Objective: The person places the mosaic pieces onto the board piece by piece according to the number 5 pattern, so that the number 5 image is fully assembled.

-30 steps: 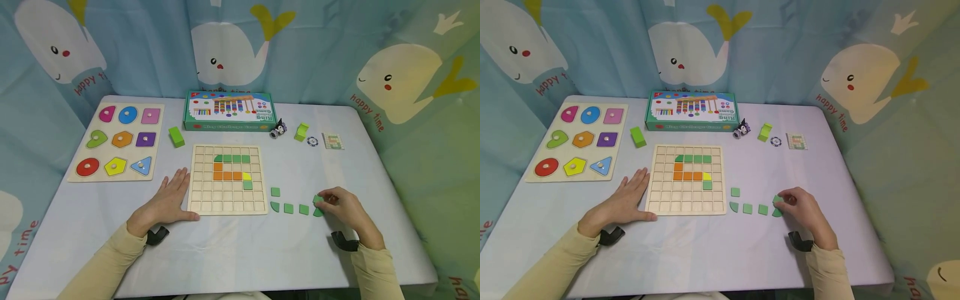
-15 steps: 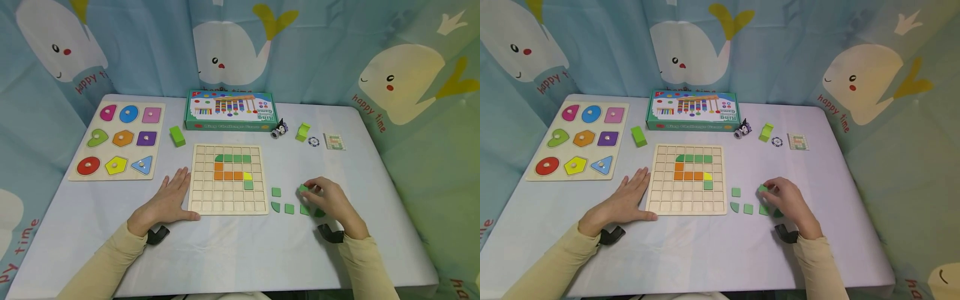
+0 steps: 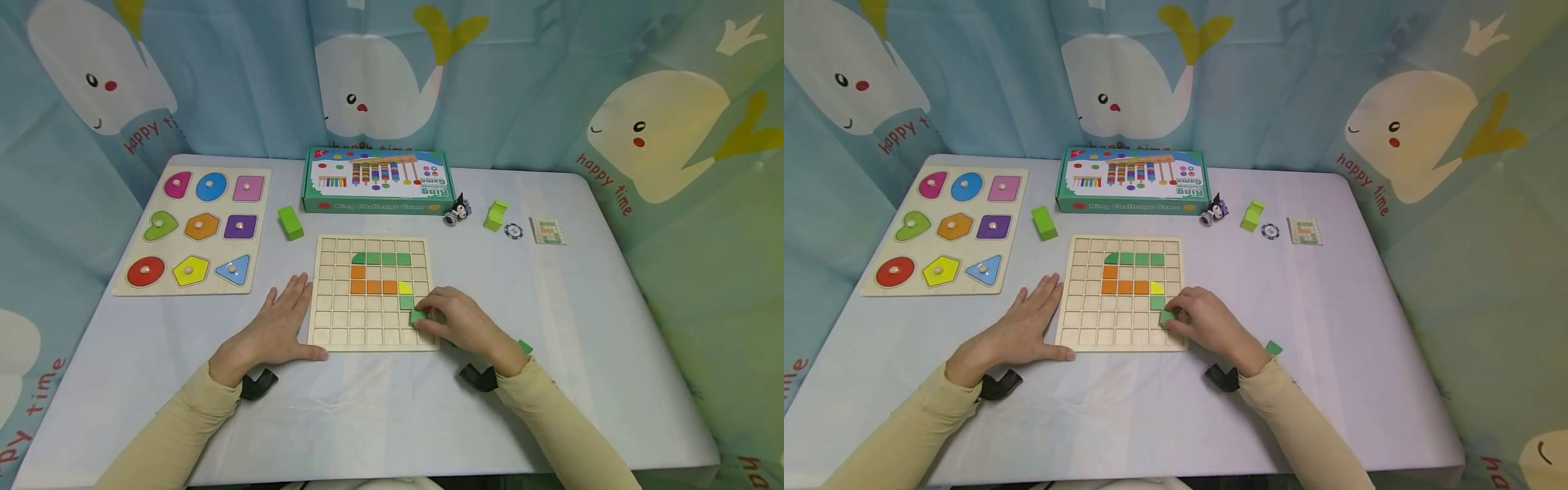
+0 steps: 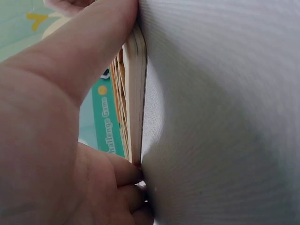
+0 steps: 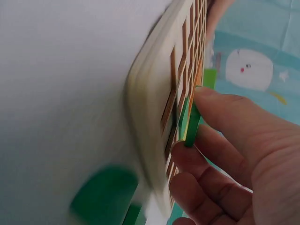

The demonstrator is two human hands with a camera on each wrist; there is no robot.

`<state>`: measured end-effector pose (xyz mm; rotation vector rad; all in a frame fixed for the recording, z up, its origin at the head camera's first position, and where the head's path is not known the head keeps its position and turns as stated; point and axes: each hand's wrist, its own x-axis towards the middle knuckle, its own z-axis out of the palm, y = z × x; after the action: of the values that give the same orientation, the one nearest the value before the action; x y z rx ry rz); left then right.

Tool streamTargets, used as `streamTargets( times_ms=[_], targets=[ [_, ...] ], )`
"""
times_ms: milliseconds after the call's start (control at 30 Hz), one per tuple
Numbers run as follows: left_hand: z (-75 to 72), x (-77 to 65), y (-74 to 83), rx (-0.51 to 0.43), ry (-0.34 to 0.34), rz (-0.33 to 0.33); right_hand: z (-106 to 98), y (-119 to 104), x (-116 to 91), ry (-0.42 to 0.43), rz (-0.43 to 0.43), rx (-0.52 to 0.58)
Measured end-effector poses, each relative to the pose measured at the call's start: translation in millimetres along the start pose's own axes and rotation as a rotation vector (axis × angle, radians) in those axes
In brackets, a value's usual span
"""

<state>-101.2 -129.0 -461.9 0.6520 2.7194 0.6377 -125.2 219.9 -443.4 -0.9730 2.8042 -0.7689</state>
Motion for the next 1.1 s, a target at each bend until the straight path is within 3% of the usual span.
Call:
streamTargets(
  times_ms=[400, 633, 900, 1100],
  targets=[
    [1.0, 1.4, -1.1, 0.003, -0.005, -0.005, 12, -10, 9, 0.019, -0.036, -0.055],
    [1.6, 1.3, -1.7, 0.007, -0.008, -0.004, 10, -7, 6, 0.033, -0.038, -0.024],
    [0.5, 0.4, -0.7, -0.014, -0.012, -0.008, -12, 13, -17, 0.082, 0.071, 0.021],
    [0.3, 0.9, -2.7, -0.012, -0.016, -0.007, -30, 36, -52, 0.175, 0.122, 0.005]
  ],
)
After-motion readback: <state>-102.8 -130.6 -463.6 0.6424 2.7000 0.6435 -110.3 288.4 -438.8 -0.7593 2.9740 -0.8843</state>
